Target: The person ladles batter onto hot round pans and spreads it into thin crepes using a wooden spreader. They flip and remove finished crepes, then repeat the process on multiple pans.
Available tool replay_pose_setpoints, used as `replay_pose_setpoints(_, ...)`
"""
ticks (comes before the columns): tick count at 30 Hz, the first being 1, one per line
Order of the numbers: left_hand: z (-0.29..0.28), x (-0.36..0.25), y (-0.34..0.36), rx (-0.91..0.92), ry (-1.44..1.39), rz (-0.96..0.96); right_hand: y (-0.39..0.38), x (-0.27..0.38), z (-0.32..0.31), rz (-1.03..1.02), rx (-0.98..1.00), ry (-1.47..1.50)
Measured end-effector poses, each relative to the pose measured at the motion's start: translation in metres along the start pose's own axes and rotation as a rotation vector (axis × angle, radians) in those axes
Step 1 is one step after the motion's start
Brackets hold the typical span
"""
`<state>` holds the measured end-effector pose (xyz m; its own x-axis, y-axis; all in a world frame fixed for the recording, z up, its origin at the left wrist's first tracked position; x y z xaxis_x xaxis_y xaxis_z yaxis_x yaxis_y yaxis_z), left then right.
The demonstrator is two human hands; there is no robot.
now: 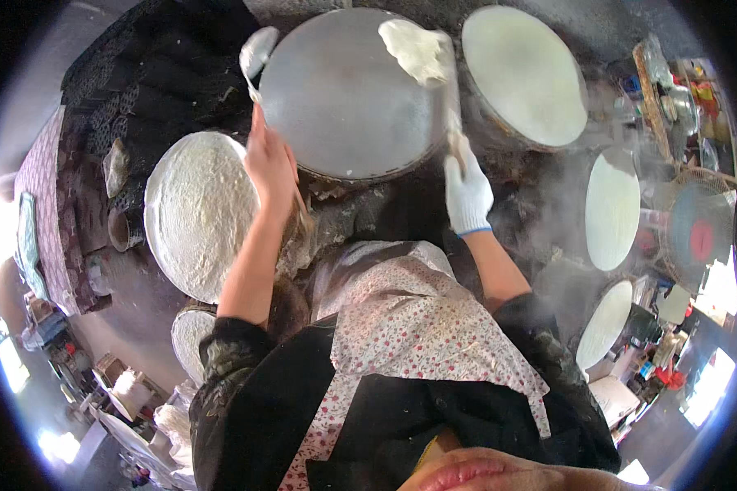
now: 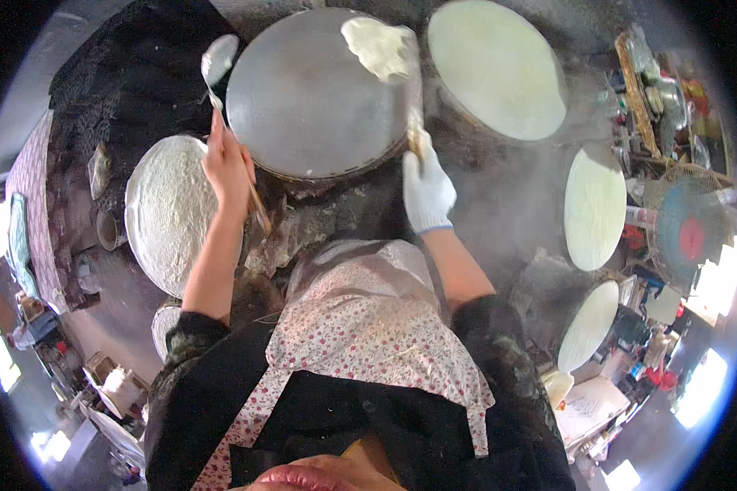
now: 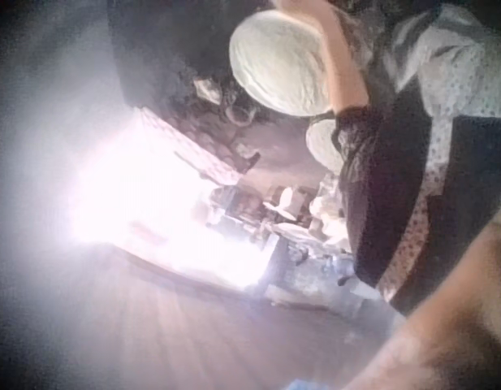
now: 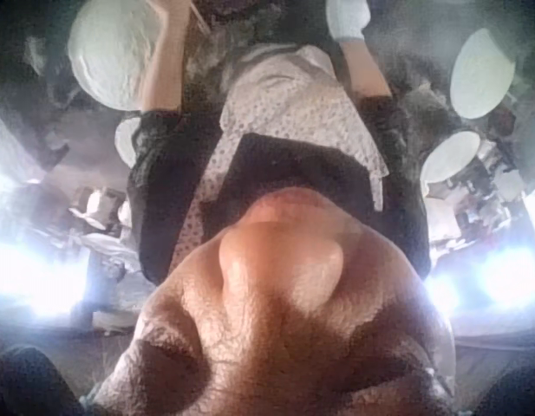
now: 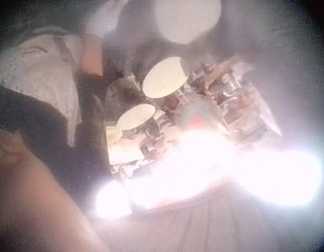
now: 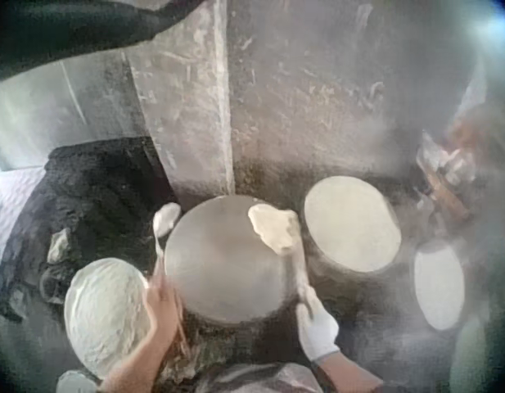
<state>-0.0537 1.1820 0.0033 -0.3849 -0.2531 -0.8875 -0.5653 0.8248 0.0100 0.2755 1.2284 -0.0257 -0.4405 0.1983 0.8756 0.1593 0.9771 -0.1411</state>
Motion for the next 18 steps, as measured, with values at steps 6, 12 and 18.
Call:
replay_pose_setpoints(6, -0.004, -0.009, -0.087, 0.129, -0.156, -0.146, 0.013, 0.006, 0.03, -0.217, 0.231, -0.307)
replay_pose_setpoints(12, -0.033, -0.026, -0.114, 0.097, -0.14, -0.018, 0.026, 0.011, 0.032, -0.272, 0.023, -0.305)
replay_pose_setpoints(18, -0.038, -0.027, -0.129, 0.115, -0.178, -0.003, 0.031, 0.026, 0.048, -0.356, 0.096, -0.301)
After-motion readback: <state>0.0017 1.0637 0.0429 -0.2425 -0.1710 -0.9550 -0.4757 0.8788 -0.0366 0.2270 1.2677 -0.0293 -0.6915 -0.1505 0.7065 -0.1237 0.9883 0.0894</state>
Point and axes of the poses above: each hand's wrist, its own y-axis towards the middle knuckle, its own z-axis out of the palm, x = y × z, the point moved 6 cm from there along y, towards the middle knuckle, and after that the axes turned 11 degrees about y, right-handed, at the moved point
